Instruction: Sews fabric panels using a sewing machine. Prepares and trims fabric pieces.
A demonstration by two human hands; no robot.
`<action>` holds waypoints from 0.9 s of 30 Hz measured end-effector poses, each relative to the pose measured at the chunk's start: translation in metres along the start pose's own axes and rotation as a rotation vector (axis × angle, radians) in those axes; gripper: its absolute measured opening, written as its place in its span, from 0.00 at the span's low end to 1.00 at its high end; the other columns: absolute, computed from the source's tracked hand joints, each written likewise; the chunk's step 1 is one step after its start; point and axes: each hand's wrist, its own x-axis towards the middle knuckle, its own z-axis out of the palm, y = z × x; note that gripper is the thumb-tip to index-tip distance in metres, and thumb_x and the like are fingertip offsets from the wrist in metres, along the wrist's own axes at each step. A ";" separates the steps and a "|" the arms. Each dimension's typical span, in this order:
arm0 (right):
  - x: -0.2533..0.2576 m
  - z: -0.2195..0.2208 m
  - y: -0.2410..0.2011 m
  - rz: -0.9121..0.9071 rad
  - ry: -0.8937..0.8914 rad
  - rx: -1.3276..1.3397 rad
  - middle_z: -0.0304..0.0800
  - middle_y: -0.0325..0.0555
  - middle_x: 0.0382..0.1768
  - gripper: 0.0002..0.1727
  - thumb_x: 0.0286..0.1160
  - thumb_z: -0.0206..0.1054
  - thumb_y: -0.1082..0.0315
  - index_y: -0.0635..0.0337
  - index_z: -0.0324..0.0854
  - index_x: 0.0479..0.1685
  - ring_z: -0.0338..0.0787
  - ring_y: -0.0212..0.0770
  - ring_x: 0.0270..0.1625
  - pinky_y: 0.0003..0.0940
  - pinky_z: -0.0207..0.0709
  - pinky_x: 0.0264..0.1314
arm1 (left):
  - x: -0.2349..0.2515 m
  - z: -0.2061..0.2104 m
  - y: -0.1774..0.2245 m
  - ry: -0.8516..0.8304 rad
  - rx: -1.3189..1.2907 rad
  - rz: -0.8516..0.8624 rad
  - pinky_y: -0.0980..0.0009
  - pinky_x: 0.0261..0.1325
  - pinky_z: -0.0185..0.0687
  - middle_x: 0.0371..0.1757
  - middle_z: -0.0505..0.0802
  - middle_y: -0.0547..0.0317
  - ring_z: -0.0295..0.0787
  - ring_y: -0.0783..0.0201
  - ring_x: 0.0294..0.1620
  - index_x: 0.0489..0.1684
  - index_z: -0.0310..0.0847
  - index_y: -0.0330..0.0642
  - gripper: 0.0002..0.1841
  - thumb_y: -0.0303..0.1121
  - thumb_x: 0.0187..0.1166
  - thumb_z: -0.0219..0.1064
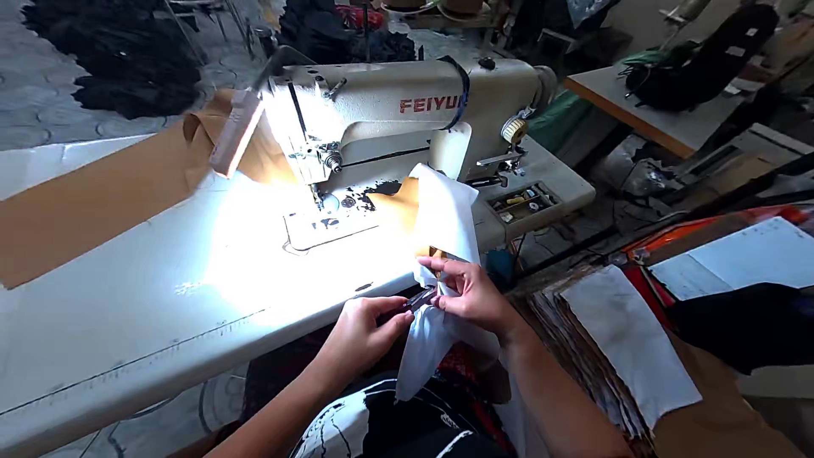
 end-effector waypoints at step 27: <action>0.004 0.005 -0.003 0.028 -0.089 0.083 0.86 0.44 0.64 0.40 0.56 0.75 0.83 0.64 0.75 0.79 0.86 0.21 0.28 0.17 0.85 0.33 | -0.003 0.003 -0.003 0.103 0.329 -0.082 0.62 0.39 0.81 0.29 0.93 0.57 0.87 0.67 0.31 0.41 0.94 0.39 0.16 0.40 0.79 0.62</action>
